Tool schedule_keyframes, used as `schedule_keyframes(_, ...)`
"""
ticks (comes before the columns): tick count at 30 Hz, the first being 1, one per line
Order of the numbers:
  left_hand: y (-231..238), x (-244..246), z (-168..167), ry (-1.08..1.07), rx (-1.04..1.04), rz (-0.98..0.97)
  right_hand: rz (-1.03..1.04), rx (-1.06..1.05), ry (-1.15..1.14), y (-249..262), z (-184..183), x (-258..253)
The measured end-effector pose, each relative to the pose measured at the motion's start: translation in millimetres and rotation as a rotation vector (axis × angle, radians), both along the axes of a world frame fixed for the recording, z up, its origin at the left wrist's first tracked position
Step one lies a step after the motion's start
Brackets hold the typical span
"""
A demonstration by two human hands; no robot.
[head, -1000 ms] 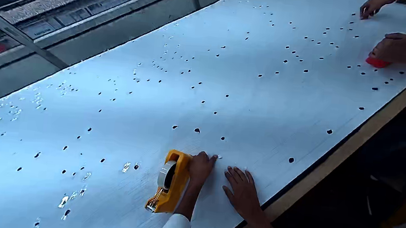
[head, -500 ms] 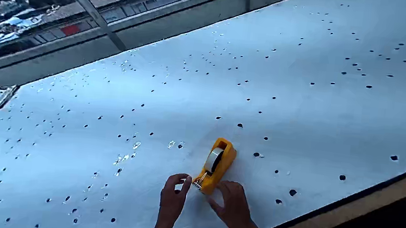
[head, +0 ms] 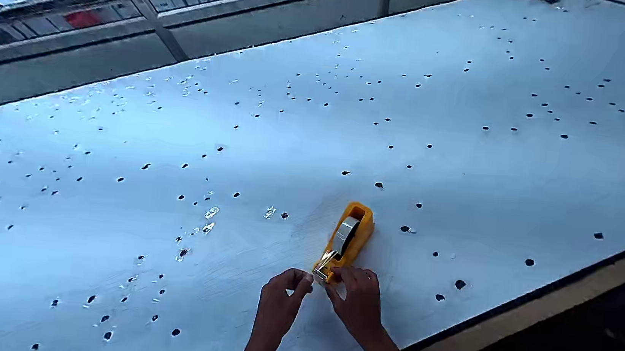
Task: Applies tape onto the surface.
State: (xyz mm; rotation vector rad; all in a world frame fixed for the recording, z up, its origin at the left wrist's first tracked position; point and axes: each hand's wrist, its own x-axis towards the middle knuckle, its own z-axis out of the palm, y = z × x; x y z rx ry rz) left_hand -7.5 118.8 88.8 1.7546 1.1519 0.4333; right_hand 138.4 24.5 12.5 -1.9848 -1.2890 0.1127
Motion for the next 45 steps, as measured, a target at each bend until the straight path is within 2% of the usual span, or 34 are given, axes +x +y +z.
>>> schedule_keyframes(3,-4,-3,-26,-0.141,-0.204,0.065,0.024,-0.018,0.034,-1,2,1)
schedule_keyframes(5,-5,3,-34,-0.277,-0.500,0.177,0.071,-0.015,0.087,-1,0,5)
schedule_keyframes(7,-16,10,-40,-0.275,-0.728,0.263,0.147,-0.031,0.149,-5,-3,14)
schedule_keyframes(8,-27,14,-44,-0.221,-0.742,0.272,0.178,-0.038,0.170,-9,-4,20)
schedule_keyframes(10,-59,17,-52,-0.180,-0.660,0.184,0.163,-0.043,0.167,-24,-6,38)
schedule_keyframes(14,-84,64,-48,-0.295,-0.352,-0.129,-0.084,-0.061,0.085,-69,-13,104)
schedule_keyframes(17,-54,142,-48,-0.145,-0.075,-0.260,-0.201,-0.132,-0.011,-109,-32,146)
schedule_keyframes(19,-29,199,-44,-0.042,0.036,-0.314,-0.187,-0.187,-0.039,-132,-46,159)
schedule_keyframes(22,-7,272,-32,-0.031,0.111,-0.344,-0.126,-0.168,-0.079,-152,-60,162)
schedule_keyframes(24,9,314,-33,-0.004,0.090,-0.301,-0.124,-0.129,-0.074,-154,-64,159)
schedule_keyframes(26,22,345,-33,0.156,0.062,-0.285,-0.133,-0.103,-0.072,-152,-65,158)
schedule_keyframes(29,29,363,-27,0.577,0.100,-0.306,-0.117,-0.108,-0.047,-151,-66,158)
schedule_keyframes(32,21,347,-25,0.672,0.203,-0.316,-0.117,-0.105,-0.032,-152,-68,157)
schedule_keyframes(36,-4,270,-30,0.453,0.260,-0.394,-0.139,-0.116,-0.044,-150,-67,158)
schedule_keyframes(38,-21,213,-22,0.227,0.361,-0.388,-0.181,-0.093,-0.052,-145,-63,155)
schedule_keyframes(40,-32,155,-8,0.038,0.545,-0.239,-0.211,-0.052,-0.025,-134,-54,144)
schedule_keyframes(42,-24,102,6,0.002,0.669,-0.041,-0.172,-0.024,0.024,-113,-42,123)
schedule_keyframes(44,-7,56,5,0.083,0.648,0.107,-0.058,-0.012,0.104,-87,-27,93)
schedule_keyframes(45,1,37,2,0.109,0.545,0.116,0.007,-0.015,0.135,-74,-20,77)
